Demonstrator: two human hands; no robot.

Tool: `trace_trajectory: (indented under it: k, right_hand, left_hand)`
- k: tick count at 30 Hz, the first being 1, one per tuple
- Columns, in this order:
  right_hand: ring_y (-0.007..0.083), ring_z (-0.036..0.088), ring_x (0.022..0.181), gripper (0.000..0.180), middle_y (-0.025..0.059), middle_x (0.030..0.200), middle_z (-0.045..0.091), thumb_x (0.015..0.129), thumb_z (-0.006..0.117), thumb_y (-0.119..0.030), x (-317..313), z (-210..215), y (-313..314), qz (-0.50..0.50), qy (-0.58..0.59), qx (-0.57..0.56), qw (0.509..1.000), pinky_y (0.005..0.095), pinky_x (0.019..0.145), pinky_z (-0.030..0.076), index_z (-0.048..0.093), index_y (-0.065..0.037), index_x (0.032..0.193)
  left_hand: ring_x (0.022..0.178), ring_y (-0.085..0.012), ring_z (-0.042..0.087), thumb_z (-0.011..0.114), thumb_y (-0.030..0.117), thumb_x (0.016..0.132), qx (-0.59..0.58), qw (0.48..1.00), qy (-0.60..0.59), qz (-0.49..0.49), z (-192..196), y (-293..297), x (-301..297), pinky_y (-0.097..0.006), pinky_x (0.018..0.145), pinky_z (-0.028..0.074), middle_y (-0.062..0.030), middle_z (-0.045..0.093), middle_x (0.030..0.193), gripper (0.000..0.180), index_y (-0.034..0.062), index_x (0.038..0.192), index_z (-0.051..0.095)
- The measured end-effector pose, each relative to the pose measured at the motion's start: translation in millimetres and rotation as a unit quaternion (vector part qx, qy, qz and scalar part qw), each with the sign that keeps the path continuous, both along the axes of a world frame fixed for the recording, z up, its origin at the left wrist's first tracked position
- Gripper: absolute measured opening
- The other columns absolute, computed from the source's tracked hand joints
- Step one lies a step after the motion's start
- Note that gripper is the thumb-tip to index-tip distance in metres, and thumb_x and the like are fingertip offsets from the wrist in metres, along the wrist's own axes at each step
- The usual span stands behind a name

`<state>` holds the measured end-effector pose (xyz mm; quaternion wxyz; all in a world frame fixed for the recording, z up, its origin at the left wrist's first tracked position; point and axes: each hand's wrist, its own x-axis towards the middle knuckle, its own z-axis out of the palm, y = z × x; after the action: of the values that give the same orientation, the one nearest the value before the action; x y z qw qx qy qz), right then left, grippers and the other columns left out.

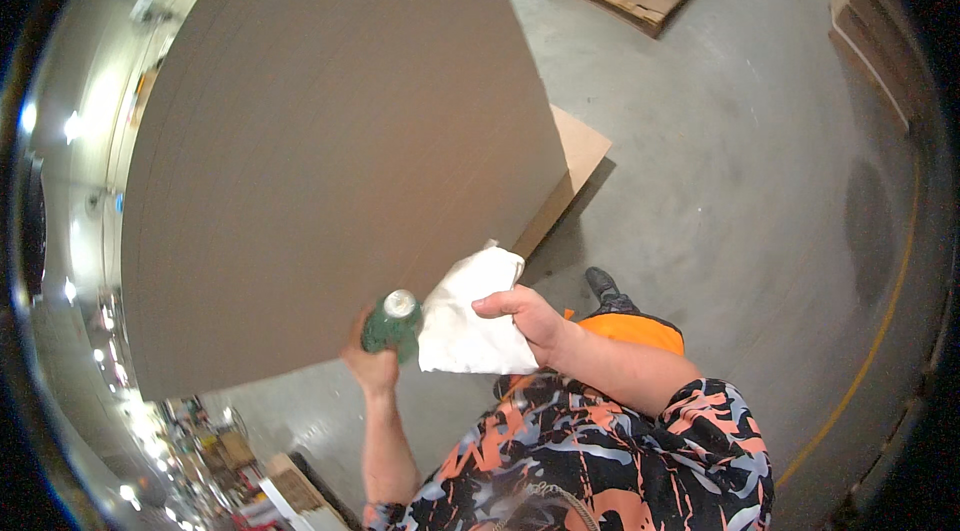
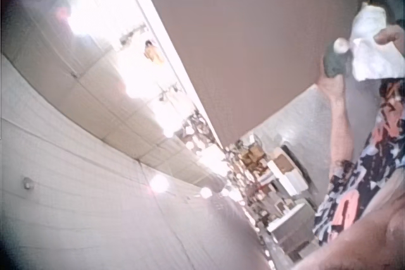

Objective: The person cleans furniture panels by applying liquid from a bottle onto a cloth and wiping the surfaces and edges of the stacked white panels.

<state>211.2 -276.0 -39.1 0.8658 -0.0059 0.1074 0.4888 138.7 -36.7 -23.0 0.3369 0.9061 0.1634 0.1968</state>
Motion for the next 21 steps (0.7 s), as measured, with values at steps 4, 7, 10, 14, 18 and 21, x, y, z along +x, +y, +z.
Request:
trace_trajectory:
  k: [4, 7, 10, 14, 18, 21]
  right_hand:
    - [0.0352, 0.060, 0.114, 0.048, 0.0207, 0.126, 0.058, 0.088, 0.048, -0.008, 49, -23, -21, -0.105, 0.025, -0.023, 0.994, 0.0481, 0.099, 0.050, 0.043, 0.003, 0.134]
    - [0.0286, 0.056, 0.121, 0.048, 0.0187, 0.130, 0.056, 0.093, 0.052, -0.017, 105, -73, -9, -0.212, -0.092, -0.244, 0.942, 0.0446, 0.100, 0.047, 0.042, -0.004, 0.138]
    - [0.0238, 0.042, 0.131, 0.049, 0.0170, 0.138, 0.045, 0.095, 0.055, -0.022, 157, -89, 58, -0.295, -0.261, -0.414, 0.821, 0.0412, 0.105, 0.038, 0.041, -0.001, 0.136]
    - [0.0270, 0.038, 0.126, 0.056, 0.0162, 0.138, 0.035, 0.097, 0.053, -0.029, 189, -105, 137, -0.342, -0.445, -0.676, 0.477, 0.0406, 0.104, 0.034, 0.030, 0.000, 0.139]
    - [0.0275, 0.048, 0.114, 0.056, 0.0164, 0.119, 0.048, 0.100, 0.046, -0.039, 326, -112, 62, -0.457, -0.186, -0.475, 0.729, 0.0385, 0.101, 0.036, 0.034, 0.001, 0.137]
    - [0.0234, 0.057, 0.101, 0.054, 0.0115, 0.104, 0.060, 0.098, 0.049, -0.040, 310, -120, 60, -0.531, -0.152, -0.562, 0.615, 0.0322, 0.093, 0.043, 0.045, 0.000, 0.134]
  left_hand:
    - [0.092, -0.0169, 0.063, 0.079, -0.006, 0.063, -0.300, 0.938, 0.050, 0.164, -52, -25, -29, -0.035, 0.087, 0.051, -0.0085, 0.068, 0.099, 0.040, -0.0041, 0.100, 0.067]
    - [0.091, -0.0176, 0.063, 0.079, -0.007, 0.061, -0.337, 0.919, 0.093, 0.183, -57, -57, -39, -0.034, 0.086, 0.050, -0.0087, 0.068, 0.100, 0.046, -0.0061, 0.105, 0.065]
    - [0.088, -0.0180, 0.063, 0.076, -0.010, 0.060, -0.369, 0.901, 0.111, 0.199, -52, -80, -50, -0.034, 0.085, 0.049, -0.0082, 0.067, 0.097, 0.046, -0.0071, 0.104, 0.064]
    - [0.085, -0.0186, 0.063, 0.073, -0.011, 0.061, -0.286, 0.920, 0.154, 0.220, -22, -100, -41, -0.035, 0.081, 0.049, -0.0077, 0.066, 0.094, 0.041, -0.0060, 0.102, 0.065]
    - [0.083, -0.0197, 0.063, 0.073, -0.010, 0.061, -0.289, 0.903, 0.157, 0.276, -19, -106, -39, -0.036, 0.078, 0.049, -0.0086, 0.066, 0.092, 0.038, -0.0058, 0.098, 0.066]
    - [0.082, -0.0197, 0.063, 0.073, -0.011, 0.059, -0.289, 0.907, 0.149, 0.267, -20, -109, -43, -0.036, 0.078, 0.050, -0.0089, 0.067, 0.092, 0.039, -0.0060, 0.097, 0.066]
